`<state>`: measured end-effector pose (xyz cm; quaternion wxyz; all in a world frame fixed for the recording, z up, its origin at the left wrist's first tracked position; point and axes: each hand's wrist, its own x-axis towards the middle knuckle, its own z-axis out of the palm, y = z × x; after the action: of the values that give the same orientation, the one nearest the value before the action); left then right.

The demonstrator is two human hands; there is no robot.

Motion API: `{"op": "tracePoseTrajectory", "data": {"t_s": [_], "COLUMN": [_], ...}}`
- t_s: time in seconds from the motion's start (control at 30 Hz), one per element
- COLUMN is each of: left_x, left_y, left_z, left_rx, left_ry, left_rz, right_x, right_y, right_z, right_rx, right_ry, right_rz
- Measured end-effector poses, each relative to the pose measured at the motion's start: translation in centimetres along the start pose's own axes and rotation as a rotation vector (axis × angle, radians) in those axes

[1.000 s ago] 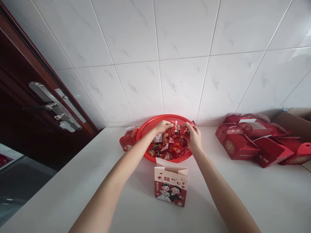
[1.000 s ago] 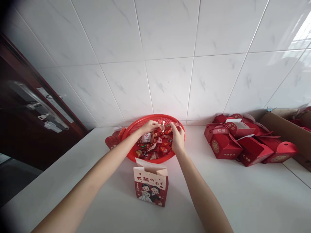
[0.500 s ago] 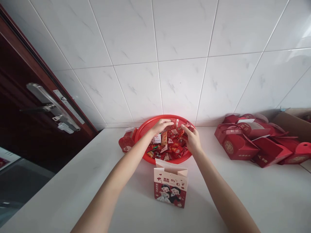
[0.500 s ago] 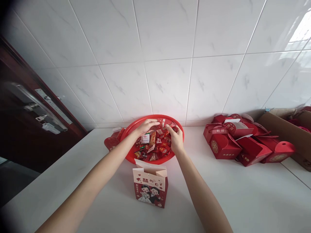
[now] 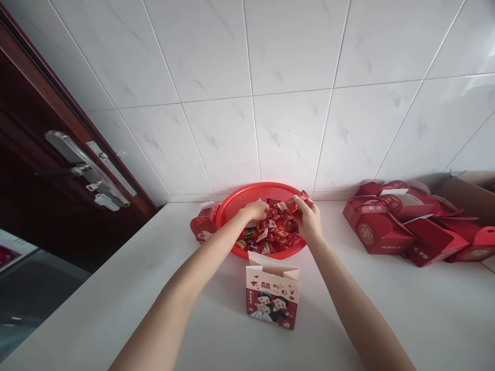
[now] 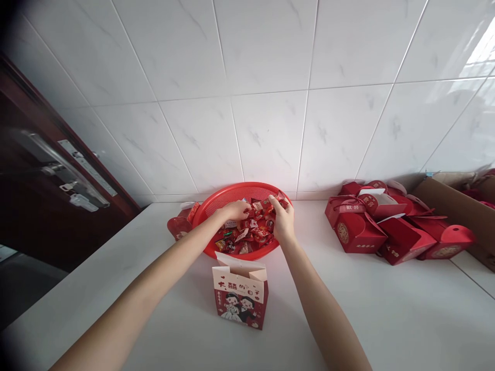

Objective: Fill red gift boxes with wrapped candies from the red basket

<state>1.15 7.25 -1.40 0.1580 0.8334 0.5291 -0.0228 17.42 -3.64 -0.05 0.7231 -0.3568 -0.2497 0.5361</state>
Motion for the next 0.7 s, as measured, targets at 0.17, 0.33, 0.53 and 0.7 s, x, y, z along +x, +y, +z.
{"op": "tracePoseTrajectory", "data": {"t_s": [0.17, 0.33, 0.53, 0.7], "left_x": [0.2, 0.3, 0.1, 0.2], "left_y": [-0.3, 0.2, 0.6, 0.8], "left_z": [0.0, 0.4, 0.5, 0.9], "left_rx": [0.169, 0.249, 0.259, 0.261], "left_ry": [-0.090, -0.104, -0.061, -0.043], "left_rz": [-0.085, -0.076, -0.077, -0.069], "right_x": [0.1, -0.1, 0.0, 0.1], "right_y": [-0.1, -0.2, -0.1, -0.2], "right_z": [0.1, 0.1, 0.1, 0.2], "right_rx": [-0.018, -0.009, 0.006, 0.027], "right_ry": [0.024, 0.020, 0.037, 0.100], "right_rz": [0.004, 0.009, -0.003, -0.030]}}
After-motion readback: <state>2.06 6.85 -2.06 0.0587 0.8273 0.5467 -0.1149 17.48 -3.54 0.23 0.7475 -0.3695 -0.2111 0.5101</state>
